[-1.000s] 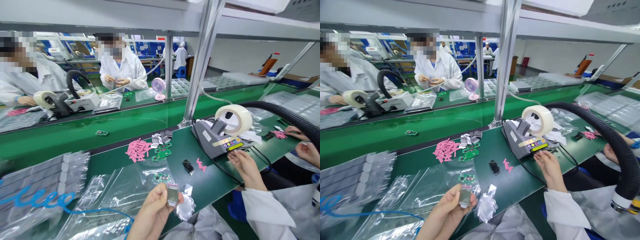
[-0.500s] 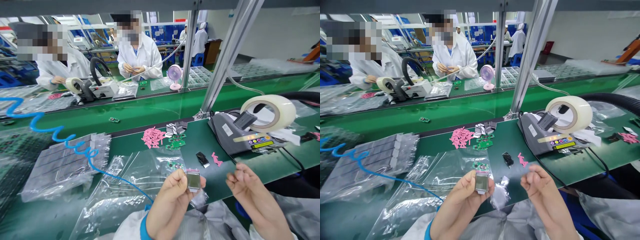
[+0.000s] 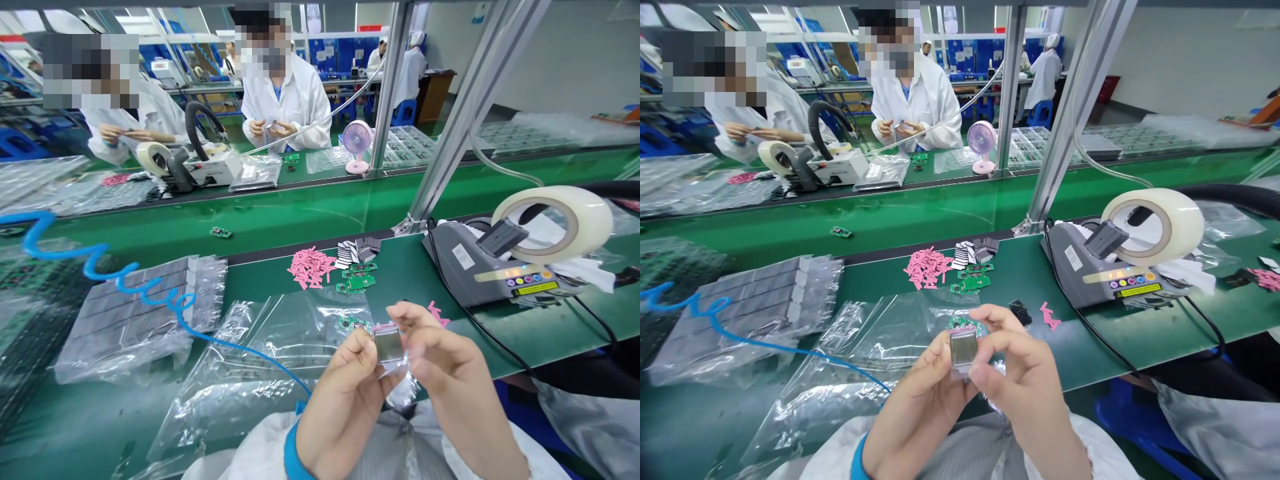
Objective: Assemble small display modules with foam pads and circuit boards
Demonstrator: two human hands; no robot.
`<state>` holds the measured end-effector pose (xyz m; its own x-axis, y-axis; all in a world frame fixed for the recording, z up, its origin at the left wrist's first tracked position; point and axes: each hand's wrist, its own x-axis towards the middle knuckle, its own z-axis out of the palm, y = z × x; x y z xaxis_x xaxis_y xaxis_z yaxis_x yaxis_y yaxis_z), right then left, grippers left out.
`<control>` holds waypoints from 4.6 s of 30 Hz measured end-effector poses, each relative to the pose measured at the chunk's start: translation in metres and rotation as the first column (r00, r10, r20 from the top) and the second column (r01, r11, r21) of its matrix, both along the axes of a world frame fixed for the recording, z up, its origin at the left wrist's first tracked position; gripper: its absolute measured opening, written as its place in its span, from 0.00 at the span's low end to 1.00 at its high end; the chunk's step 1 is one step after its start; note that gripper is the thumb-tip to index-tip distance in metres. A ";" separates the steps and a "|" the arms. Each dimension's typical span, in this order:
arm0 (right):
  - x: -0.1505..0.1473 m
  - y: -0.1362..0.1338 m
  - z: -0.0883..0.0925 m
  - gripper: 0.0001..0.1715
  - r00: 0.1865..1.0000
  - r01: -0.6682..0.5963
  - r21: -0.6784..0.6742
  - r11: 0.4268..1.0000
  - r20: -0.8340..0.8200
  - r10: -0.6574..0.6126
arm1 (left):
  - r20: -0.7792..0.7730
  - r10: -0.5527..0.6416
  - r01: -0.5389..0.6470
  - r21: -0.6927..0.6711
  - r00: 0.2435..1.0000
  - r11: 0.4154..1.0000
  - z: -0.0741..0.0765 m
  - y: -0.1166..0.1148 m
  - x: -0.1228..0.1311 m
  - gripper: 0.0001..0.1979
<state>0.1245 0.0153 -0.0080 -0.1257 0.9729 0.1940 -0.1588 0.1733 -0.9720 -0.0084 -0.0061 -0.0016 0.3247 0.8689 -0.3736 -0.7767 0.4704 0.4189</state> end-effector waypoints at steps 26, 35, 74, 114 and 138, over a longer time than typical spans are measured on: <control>0.007 0.014 -0.001 0.16 0.797 -0.106 0.609 0.786 0.525 -0.299 | -0.386 0.018 0.051 0.167 0.922 0.985 -0.002 0.002 -0.009 0.14; 0.011 0.006 0.008 0.09 0.790 -0.343 0.521 0.781 0.610 -0.059 | -0.831 0.182 0.507 0.478 0.526 0.718 0.005 0.001 -0.035 0.10; -0.006 0.004 -0.051 0.24 0.830 -0.370 0.517 0.772 0.558 0.024 | -0.603 -0.038 0.331 0.385 0.797 0.862 -0.034 -0.012 -0.065 0.09; 0.019 -0.020 0.029 0.17 0.676 -0.346 0.554 0.757 0.707 -0.208 | -0.828 0.396 0.416 0.547 0.397 0.727 0.012 -0.008 -0.043 0.24; 0.024 -0.031 0.024 0.14 0.610 -0.303 0.456 0.837 0.767 -0.198 | -0.682 0.173 0.365 0.567 0.711 0.739 0.011 -0.008 -0.042 0.36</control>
